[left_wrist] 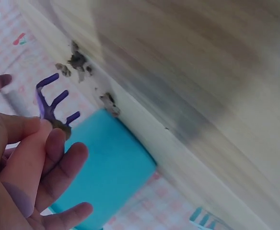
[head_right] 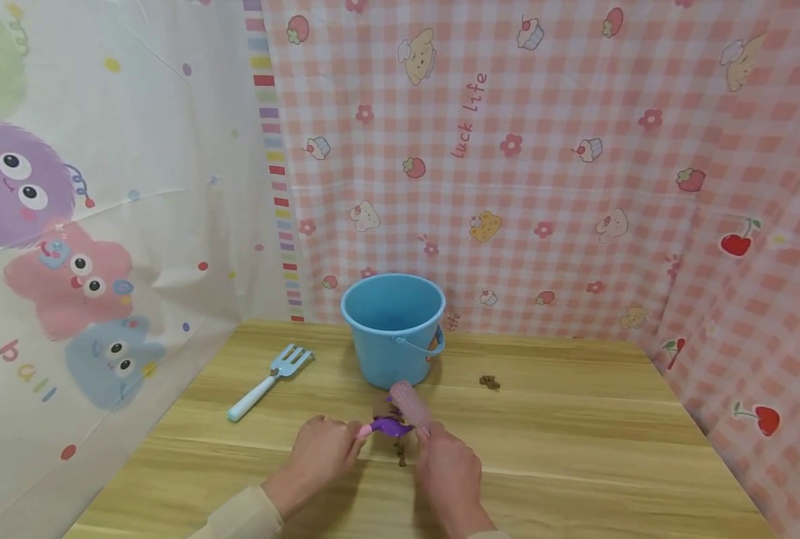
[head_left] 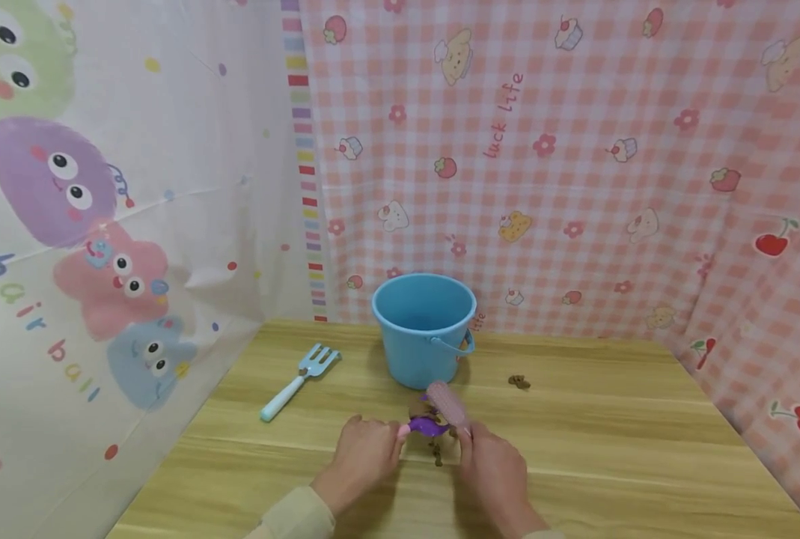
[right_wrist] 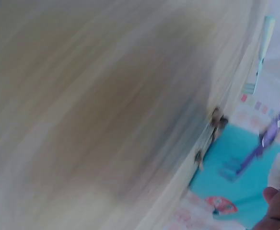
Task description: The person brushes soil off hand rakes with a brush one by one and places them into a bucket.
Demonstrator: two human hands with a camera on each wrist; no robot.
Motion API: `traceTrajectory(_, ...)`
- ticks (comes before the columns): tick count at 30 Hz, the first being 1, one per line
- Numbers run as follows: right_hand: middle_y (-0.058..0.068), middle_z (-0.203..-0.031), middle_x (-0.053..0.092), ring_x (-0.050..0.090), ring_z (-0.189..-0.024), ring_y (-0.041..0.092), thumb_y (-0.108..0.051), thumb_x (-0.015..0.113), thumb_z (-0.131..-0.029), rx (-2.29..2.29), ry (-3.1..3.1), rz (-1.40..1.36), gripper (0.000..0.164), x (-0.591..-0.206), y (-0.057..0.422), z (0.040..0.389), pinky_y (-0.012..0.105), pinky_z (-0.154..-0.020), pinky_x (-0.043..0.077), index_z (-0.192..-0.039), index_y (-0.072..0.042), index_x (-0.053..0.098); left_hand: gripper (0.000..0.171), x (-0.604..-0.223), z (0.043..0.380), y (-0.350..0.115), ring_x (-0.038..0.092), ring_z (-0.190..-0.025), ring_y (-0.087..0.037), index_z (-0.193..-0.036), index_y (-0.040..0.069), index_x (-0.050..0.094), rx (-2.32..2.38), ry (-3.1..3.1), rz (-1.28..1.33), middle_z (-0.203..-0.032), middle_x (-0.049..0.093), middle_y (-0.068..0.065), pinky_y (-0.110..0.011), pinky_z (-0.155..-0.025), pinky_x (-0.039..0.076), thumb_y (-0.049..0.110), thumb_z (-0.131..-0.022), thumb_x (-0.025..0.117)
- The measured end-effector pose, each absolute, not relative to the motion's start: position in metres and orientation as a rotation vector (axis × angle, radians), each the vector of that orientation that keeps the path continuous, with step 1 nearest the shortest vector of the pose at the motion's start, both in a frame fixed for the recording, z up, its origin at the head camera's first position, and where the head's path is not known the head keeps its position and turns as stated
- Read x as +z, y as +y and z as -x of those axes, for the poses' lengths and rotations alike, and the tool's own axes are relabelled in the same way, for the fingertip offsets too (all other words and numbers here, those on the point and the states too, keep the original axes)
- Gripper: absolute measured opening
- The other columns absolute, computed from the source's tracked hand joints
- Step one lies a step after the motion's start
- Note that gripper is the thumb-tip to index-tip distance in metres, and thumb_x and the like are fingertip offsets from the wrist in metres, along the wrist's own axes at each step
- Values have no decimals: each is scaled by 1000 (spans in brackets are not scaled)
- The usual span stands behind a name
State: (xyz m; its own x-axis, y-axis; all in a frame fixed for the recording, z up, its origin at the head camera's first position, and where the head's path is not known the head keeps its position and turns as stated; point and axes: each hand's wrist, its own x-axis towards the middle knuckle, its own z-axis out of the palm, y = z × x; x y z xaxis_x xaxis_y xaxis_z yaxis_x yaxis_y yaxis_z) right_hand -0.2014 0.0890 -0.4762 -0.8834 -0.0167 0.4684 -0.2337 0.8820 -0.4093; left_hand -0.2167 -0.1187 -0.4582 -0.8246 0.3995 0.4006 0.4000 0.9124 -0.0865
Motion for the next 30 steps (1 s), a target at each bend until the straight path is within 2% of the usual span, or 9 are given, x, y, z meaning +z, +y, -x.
traceTrajectory(4, 10, -65, 64, 59, -51, 27, -25, 64, -96, 641, -2632, -160, 22, -478, 86, 201, 40, -43, 44, -96, -3, 68, 27, -458, 214, -117, 64, -59, -21, -75, 13, 61, 28, -2638, 595, -59, 58, -2, -49, -81, 54, 32, -95, 63)
traceTrajectory(10, 6, -60, 58, 52, -47, 22, -25, 65, -95, 520, -2647, -178, 22, -481, 92, 204, 36, -41, 41, -88, -5, 66, 27, -458, 211, -117, 64, -59, -20, -76, 13, 61, 39, -2663, 590, -59, 58, -1, -49, -82, 54, 32, -94, 64)
traceTrajectory(16, 9, -62, 61, 54, -48, 23, -25, 63, -96, 534, -2673, -133, 24, -477, 98, 205, 36, -41, 42, -97, -2, 68, 26, -457, 212, -117, 63, -59, -20, -75, 13, 61, 22, -2684, 596, -59, 57, -1, -49, -82, 54, 31, -94, 64)
traceTrajectory(18, 9, -64, 62, 56, -49, 23, -24, 64, -96, 559, -2642, -145, 22, -475, 97, 203, 37, -42, 43, -97, -2, 67, 28, -457, 213, -118, 63, -58, -20, -73, 14, 59, 16, -2680, 584, -58, 57, -1, -47, -79, 54, 31, -95, 63)
traceTrajectory(21, 5, -61, 58, 53, -47, 20, -22, 65, -96, 594, -2589, -232, 20, -473, 92, 199, 36, -40, 41, -93, -3, 66, 35, -458, 216, -120, 58, -52, -19, -67, 15, 54, -45, -2673, 555, -54, 53, 0, -39, -65, 52, 30, -97, 60)
traceTrajectory(25, 1, -57, 55, 50, -44, 16, -21, 66, -95, 582, -2565, -294, 19, -477, 87, 197, 32, -37, 37, -91, -3, 66, 41, -456, 218, -121, 46, -44, -16, -60, 17, 45, -118, -2641, 558, -49, 43, 4, -32, -49, 39, 29, -97, 61)
traceTrajectory(30, 5, -58, 57, 51, -44, 20, -23, 65, -95, 512, -2599, -229, 20, -483, 91, 199, 35, -38, 38, -86, -5, 65, 44, -452, 217, -120, 43, -43, -15, -59, 18, 44, -74, -2635, 583, -48, 39, 5, -30, -50, 38, 31, -98, 59)
